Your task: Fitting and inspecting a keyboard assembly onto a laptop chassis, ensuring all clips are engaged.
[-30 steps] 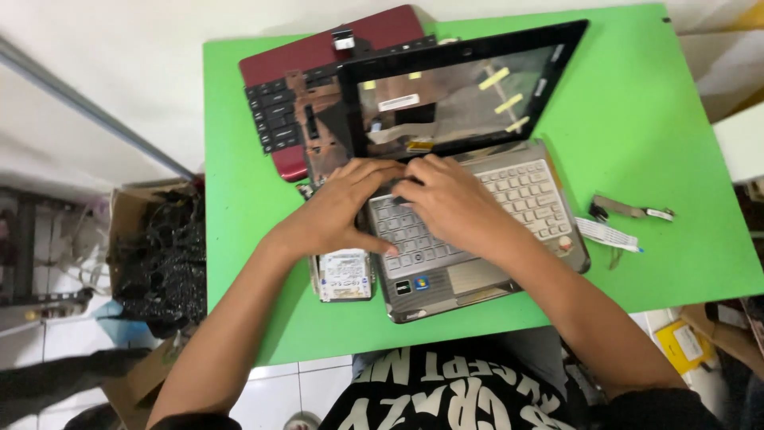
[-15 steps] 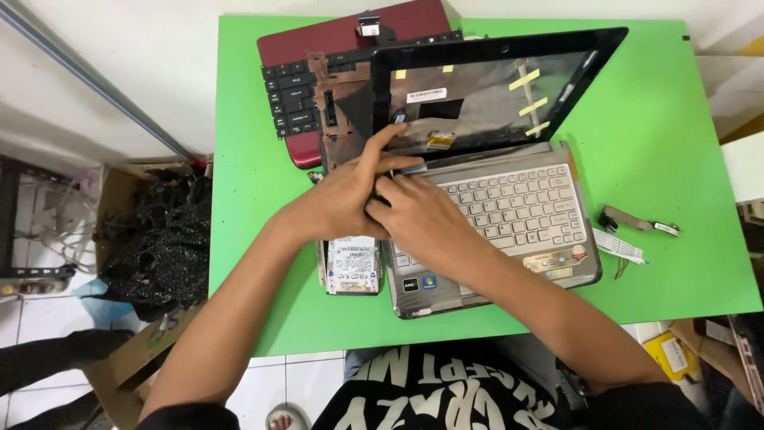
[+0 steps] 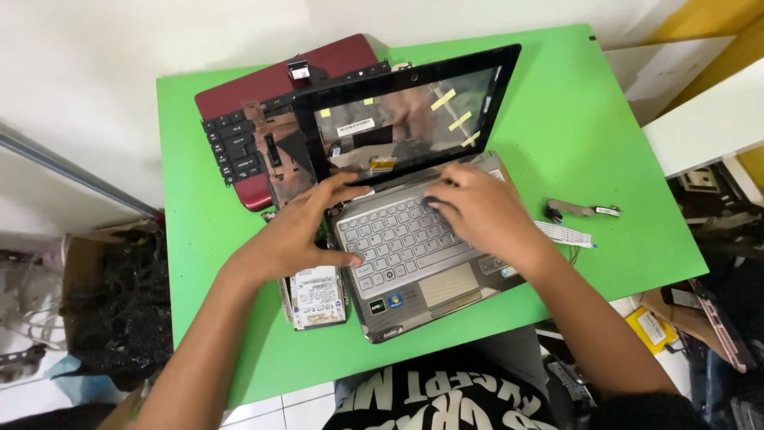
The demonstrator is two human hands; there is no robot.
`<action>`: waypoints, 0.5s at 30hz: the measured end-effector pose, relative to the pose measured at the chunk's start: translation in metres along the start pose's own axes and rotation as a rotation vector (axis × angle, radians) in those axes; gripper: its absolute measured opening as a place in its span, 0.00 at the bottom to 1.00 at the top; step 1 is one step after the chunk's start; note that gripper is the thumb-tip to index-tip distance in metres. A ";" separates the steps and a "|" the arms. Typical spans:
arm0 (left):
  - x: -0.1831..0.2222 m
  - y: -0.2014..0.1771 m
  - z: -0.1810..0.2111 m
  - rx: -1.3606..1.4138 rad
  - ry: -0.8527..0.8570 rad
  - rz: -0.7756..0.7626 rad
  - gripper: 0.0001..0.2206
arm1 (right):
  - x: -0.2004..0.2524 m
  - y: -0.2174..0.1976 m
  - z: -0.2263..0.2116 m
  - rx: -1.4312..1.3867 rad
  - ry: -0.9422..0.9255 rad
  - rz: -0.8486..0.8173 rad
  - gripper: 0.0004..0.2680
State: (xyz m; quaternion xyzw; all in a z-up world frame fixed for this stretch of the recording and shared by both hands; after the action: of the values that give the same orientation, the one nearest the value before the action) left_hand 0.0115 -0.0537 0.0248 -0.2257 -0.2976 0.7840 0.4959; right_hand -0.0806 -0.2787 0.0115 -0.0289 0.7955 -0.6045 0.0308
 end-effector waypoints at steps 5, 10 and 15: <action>0.000 0.004 -0.004 -0.018 0.044 0.028 0.46 | -0.001 0.000 -0.014 0.003 -0.069 0.039 0.06; 0.003 0.005 -0.012 -0.006 0.122 0.082 0.46 | -0.024 0.032 -0.064 -0.039 -0.317 0.108 0.05; 0.000 0.006 -0.005 -0.005 0.137 0.050 0.46 | -0.039 0.072 -0.097 -0.033 -0.536 0.136 0.13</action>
State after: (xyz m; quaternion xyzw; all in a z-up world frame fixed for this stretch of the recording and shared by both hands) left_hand 0.0107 -0.0542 0.0175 -0.2876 -0.2593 0.7779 0.4949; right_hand -0.0503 -0.1628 -0.0313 -0.1348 0.7688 -0.5587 0.2804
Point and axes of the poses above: each hand's wrist, its own x-axis away from the middle knuckle, its own y-axis out of the palm, z = x × y, the point moved 5 cm from there along -x, towards the middle knuckle, and after that the axes turned 5 degrees about -x, right-handed, at the moved point
